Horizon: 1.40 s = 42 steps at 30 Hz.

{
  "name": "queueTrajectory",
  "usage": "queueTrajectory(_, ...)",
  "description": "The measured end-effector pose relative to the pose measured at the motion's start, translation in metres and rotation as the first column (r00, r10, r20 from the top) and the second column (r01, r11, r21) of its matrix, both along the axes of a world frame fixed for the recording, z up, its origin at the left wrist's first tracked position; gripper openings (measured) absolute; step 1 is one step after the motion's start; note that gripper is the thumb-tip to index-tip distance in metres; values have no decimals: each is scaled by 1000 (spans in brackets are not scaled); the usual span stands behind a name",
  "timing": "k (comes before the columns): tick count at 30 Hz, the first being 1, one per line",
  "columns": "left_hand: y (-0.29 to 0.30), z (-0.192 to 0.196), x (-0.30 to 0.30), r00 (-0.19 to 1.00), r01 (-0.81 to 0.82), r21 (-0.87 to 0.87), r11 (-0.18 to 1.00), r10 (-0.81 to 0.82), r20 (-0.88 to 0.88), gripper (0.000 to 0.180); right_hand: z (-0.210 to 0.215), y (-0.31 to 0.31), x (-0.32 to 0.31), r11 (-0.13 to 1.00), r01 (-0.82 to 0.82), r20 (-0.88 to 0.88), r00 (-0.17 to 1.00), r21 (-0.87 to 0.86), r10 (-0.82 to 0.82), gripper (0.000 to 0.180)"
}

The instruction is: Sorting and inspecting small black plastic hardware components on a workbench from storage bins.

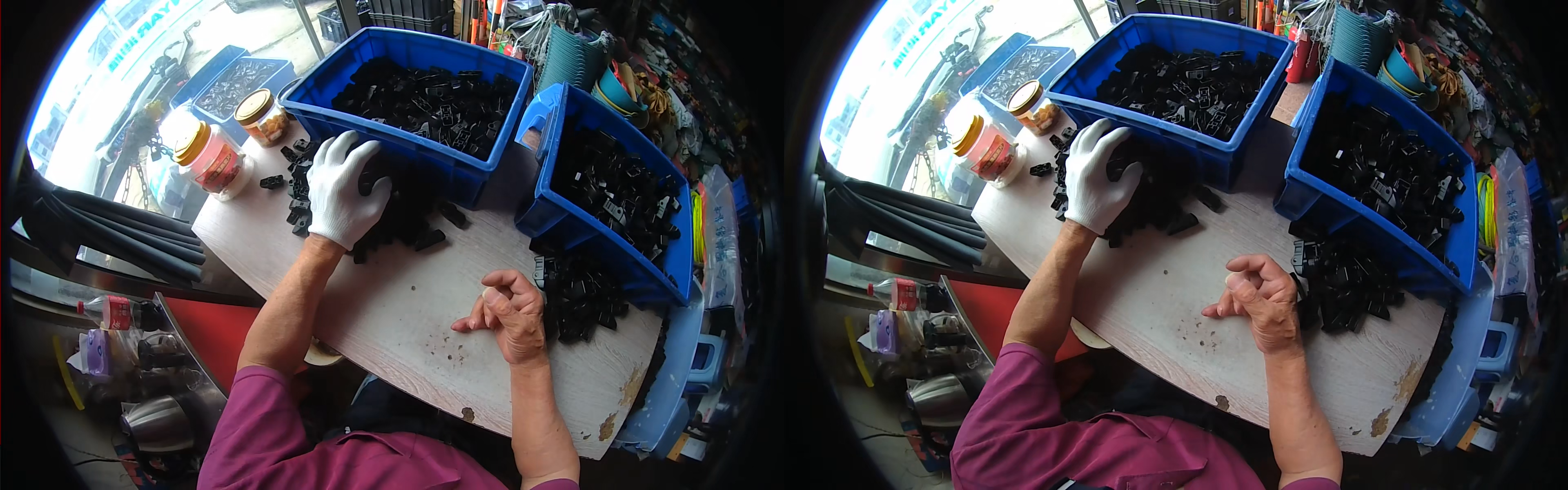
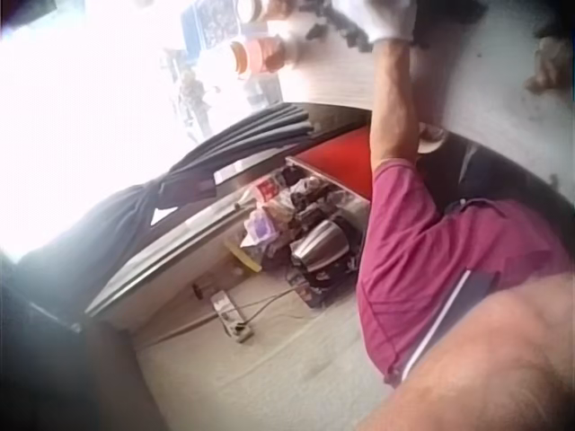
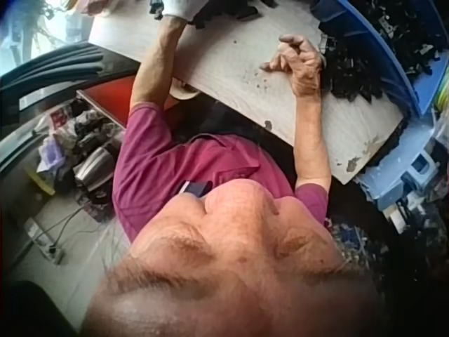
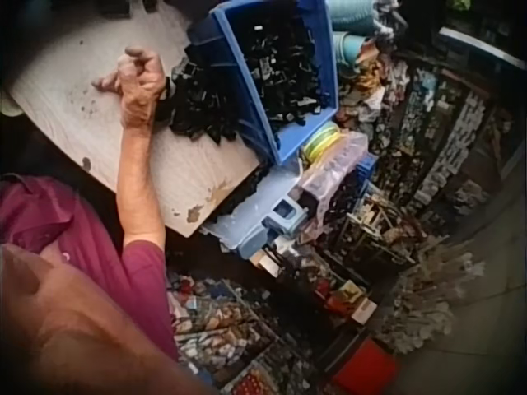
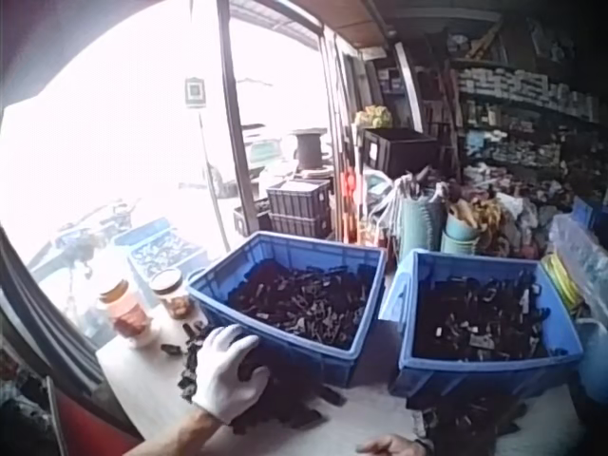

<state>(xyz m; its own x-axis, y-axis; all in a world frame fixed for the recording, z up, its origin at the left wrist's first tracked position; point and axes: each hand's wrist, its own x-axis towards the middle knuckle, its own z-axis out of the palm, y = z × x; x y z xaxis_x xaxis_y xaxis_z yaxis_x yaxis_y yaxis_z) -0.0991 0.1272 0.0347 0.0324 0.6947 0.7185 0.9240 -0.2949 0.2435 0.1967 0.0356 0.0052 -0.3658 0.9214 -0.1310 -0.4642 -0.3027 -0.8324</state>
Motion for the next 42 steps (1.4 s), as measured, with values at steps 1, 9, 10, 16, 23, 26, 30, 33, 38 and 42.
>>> queueTrajectory(1,1,-1,-3,997,50,44,998,-52,50,46,1,0,0,1000,0,0,1000,1,0,17)
queueTrajectory(9,7,41,6,956,216,137,967,-238,169,24,1,0,1,1000,9,-3,1000,-29,-9,18)
queueTrajectory(10,13,49,11,962,224,135,965,-241,127,25,2,0,2,999,10,4,1000,-30,-10,18)
queueTrajectory(16,67,88,36,946,256,-130,958,-276,-169,56,5,-1,2,999,2,8,1000,-46,-2,18)
queueTrajectory(23,163,73,70,921,38,-772,635,-322,-219,111,5,-2,0,999,-7,-6,1000,-34,6,18)
queueTrajectory(26,173,70,80,902,-121,-843,525,-296,-314,122,8,-3,0,998,5,-8,1000,-59,-6,19)
queueTrajectory(30,178,84,84,928,-121,-910,397,-279,-245,116,5,-1,0,1000,6,46,999,-30,-5,19)
queueTrajectory(33,170,78,91,916,-126,-880,458,-288,-280,97,3,0,2,1000,21,38,999,-14,-21,20)
queueTrajectory(38,164,70,98,927,-109,-833,542,-248,-283,90,5,0,-1,1000,13,45,999,-23,-12,19)
queueTrajectory(42,170,64,88,947,-50,-856,514,-248,-204,100,5,-1,-2,1000,10,31,999,-15,-10,18)
